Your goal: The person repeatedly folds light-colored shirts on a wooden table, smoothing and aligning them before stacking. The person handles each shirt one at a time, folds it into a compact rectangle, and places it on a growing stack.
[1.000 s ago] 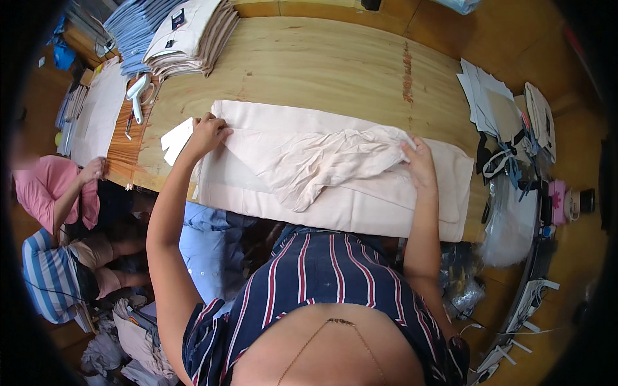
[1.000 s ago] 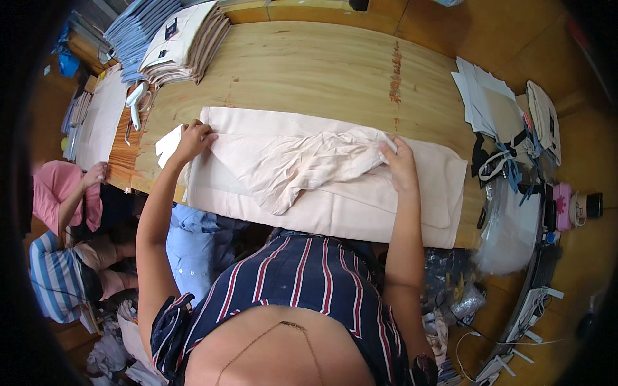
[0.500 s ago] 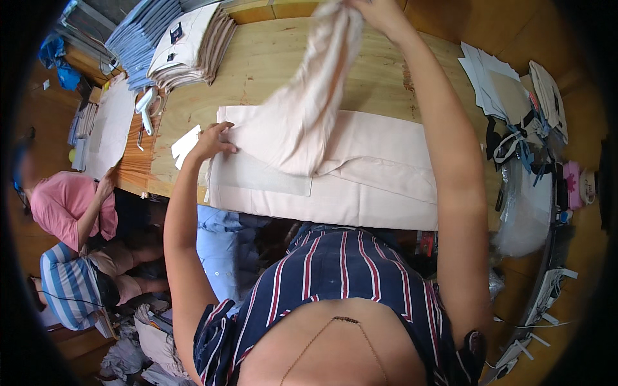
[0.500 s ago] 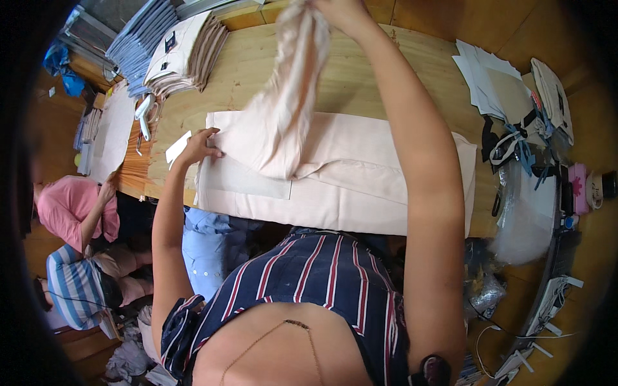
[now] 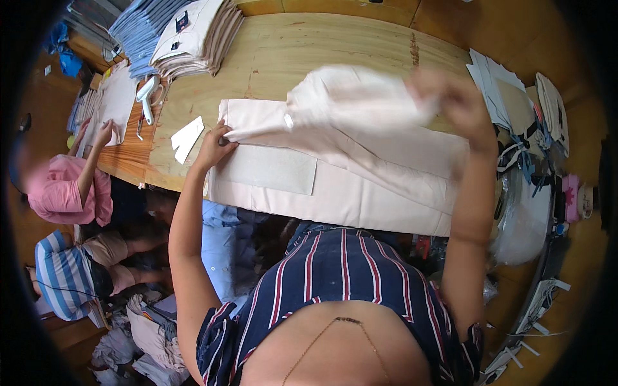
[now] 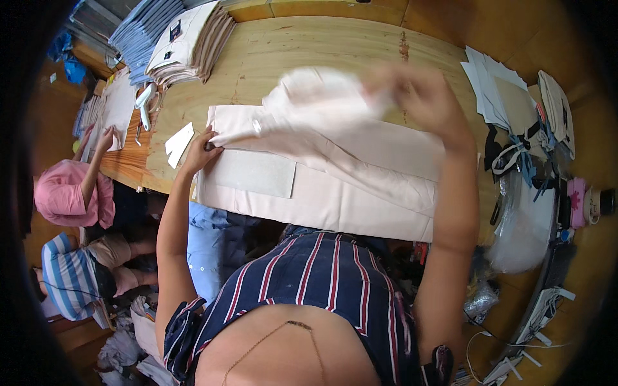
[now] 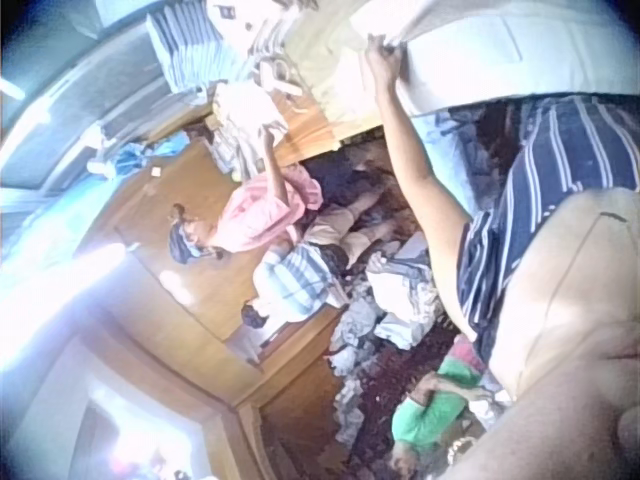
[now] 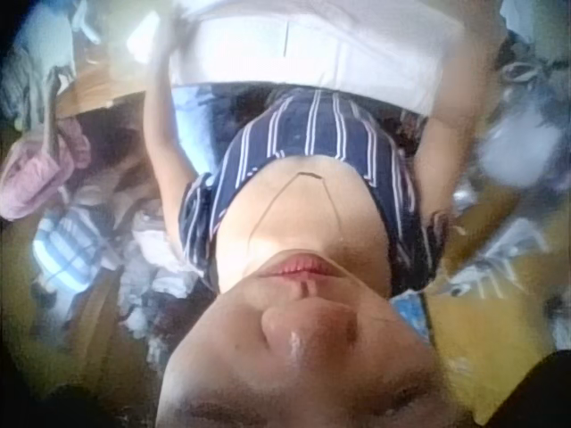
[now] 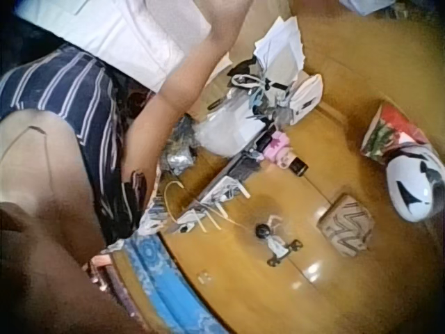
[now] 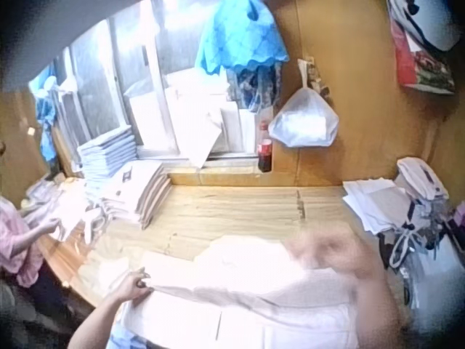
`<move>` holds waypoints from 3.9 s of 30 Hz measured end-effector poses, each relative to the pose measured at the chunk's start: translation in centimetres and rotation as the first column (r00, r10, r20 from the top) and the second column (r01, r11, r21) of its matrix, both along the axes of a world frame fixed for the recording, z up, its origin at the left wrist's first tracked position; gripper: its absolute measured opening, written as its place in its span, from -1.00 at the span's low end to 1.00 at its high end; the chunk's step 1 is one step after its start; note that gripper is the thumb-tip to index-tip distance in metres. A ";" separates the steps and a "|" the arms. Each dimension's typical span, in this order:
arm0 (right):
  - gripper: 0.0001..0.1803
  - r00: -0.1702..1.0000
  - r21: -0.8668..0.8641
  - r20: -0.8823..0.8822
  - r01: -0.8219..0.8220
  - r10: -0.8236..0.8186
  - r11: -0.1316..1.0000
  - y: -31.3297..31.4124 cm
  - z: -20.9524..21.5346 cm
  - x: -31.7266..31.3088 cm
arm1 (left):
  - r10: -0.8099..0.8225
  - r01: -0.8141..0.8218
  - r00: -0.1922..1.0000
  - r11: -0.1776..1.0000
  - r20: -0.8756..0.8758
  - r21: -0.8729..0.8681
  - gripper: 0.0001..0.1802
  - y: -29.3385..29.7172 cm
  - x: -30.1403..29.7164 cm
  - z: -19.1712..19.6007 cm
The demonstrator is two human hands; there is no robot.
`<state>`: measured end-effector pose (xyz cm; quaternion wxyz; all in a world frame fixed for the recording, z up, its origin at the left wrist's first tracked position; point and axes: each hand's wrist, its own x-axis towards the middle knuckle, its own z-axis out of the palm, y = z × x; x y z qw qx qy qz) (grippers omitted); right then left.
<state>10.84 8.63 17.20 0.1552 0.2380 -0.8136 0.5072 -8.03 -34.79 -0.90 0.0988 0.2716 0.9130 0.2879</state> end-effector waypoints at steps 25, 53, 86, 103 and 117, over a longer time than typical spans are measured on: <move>-0.73 0.926 -0.607 0.098 -0.234 0.363 0.760 -16.9 0.9 2.7 | -0.095 0.069 0.789 0.995 -0.608 -0.065 -0.80 1.2 -1.0 -4.2; -0.48 0.131 0.856 -0.099 0.516 -0.986 -0.018 4.1 -20.4 16.0 | -0.052 -0.104 0.940 0.897 -0.338 -0.429 -0.38 6.3 8.0 -1.5; -0.72 0.276 0.564 0.411 0.672 -0.869 0.480 7.0 -13.6 35.3 | -0.445 0.221 0.685 0.881 0.576 0.418 -0.36 -9.7 16.8 7.9; -0.58 -0.160 0.573 0.140 0.818 -0.977 -0.052 18.4 -20.5 14.5 | -0.071 -0.580 0.521 0.702 0.850 0.414 -0.62 5.0 -2.2 -1.5; -0.53 0.162 0.768 -0.135 0.640 -0.977 0.000 14.6 -23.6 14.4 | -0.584 0.506 0.736 0.810 -0.342 -0.296 -0.46 20.5 16.1 1.8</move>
